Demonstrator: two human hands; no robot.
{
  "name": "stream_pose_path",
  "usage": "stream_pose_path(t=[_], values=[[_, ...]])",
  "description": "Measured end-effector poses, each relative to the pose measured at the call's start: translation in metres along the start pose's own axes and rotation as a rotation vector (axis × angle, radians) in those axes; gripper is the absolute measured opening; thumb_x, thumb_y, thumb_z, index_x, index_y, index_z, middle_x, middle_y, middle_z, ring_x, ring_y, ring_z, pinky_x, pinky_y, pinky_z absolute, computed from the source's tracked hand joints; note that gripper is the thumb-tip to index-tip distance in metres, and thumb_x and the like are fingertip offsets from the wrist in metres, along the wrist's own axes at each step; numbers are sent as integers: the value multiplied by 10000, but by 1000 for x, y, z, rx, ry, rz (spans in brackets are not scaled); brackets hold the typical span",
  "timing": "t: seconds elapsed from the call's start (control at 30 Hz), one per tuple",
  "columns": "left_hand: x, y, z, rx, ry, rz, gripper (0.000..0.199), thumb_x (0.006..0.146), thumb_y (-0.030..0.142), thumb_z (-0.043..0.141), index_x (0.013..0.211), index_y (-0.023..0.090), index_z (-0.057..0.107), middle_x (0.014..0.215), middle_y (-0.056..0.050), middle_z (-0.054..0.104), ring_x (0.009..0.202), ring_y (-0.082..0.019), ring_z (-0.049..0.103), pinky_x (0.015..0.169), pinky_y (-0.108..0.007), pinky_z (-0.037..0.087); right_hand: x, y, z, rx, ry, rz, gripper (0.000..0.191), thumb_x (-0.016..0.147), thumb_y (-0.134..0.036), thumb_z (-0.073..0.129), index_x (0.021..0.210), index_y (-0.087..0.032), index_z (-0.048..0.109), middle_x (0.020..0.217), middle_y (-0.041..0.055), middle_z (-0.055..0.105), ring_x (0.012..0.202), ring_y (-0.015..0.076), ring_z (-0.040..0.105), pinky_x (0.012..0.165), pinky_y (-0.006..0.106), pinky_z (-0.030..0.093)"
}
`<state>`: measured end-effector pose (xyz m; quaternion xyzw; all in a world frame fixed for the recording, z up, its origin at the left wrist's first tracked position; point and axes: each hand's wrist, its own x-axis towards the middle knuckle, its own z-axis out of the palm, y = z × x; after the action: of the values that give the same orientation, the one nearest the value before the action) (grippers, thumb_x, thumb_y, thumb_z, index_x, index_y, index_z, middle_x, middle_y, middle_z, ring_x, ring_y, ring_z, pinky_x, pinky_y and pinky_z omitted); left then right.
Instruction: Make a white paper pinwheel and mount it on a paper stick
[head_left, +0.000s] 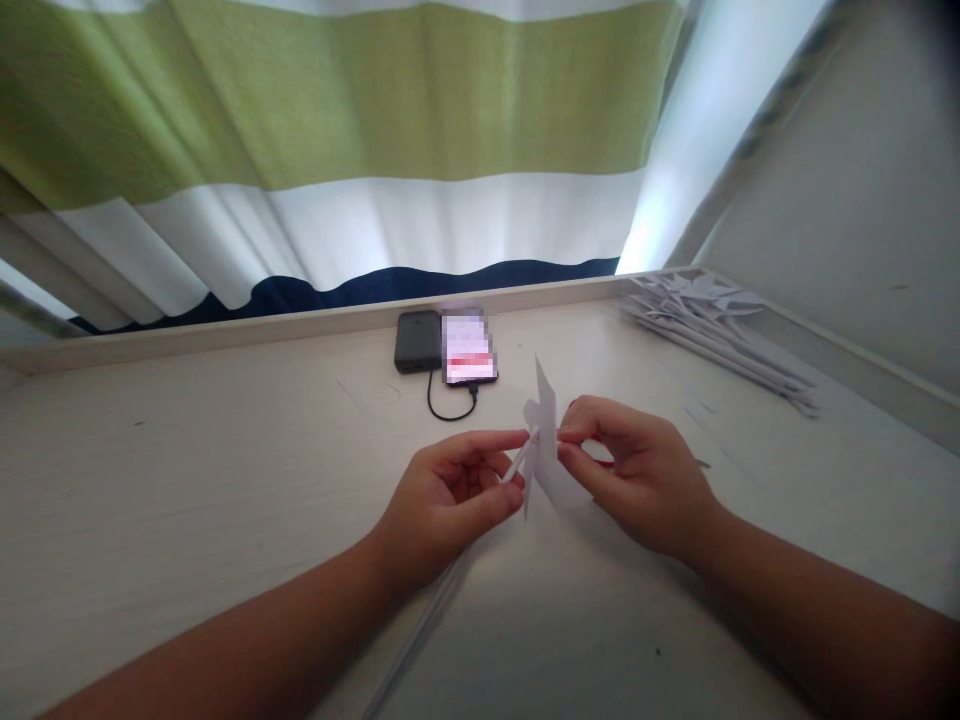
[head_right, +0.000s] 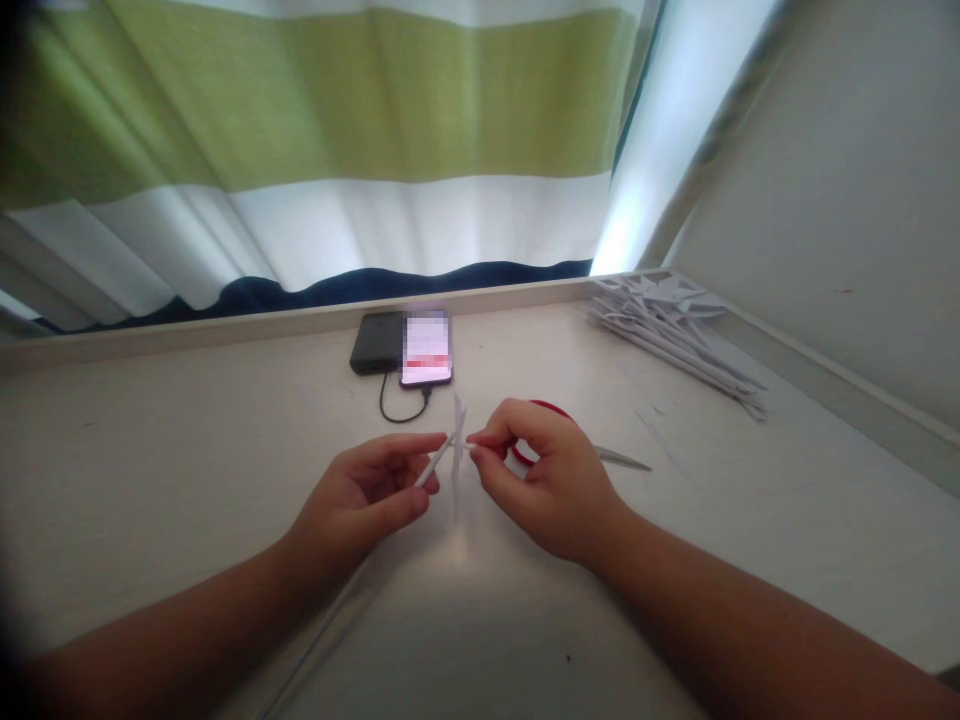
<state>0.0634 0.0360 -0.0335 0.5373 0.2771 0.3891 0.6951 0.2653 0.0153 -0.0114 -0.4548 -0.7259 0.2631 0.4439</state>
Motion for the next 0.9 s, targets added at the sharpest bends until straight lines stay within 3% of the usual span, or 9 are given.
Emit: stream_pose_path(t=[0.4, 0.9], values=[[-3, -2, -1, 21, -33, 9, 395, 733, 172, 726, 1116, 242, 658, 908, -55, 678, 782, -130, 628, 703, -235, 486, 1, 1, 0, -21, -117, 0, 130, 729, -60, 566, 689, -182, 545, 676, -24, 509, 629, 123, 494, 581, 263, 371], [-2, 1, 1, 62, 23, 18, 336, 753, 210, 707, 1086, 239, 674, 853, -40, 681, 755, -120, 614, 697, -236, 489, 1, 0, 0, -16, -94, -40, 119, 797, -93, 539, 731, -191, 546, 718, -11, 515, 668, 133, 492, 614, 274, 380]])
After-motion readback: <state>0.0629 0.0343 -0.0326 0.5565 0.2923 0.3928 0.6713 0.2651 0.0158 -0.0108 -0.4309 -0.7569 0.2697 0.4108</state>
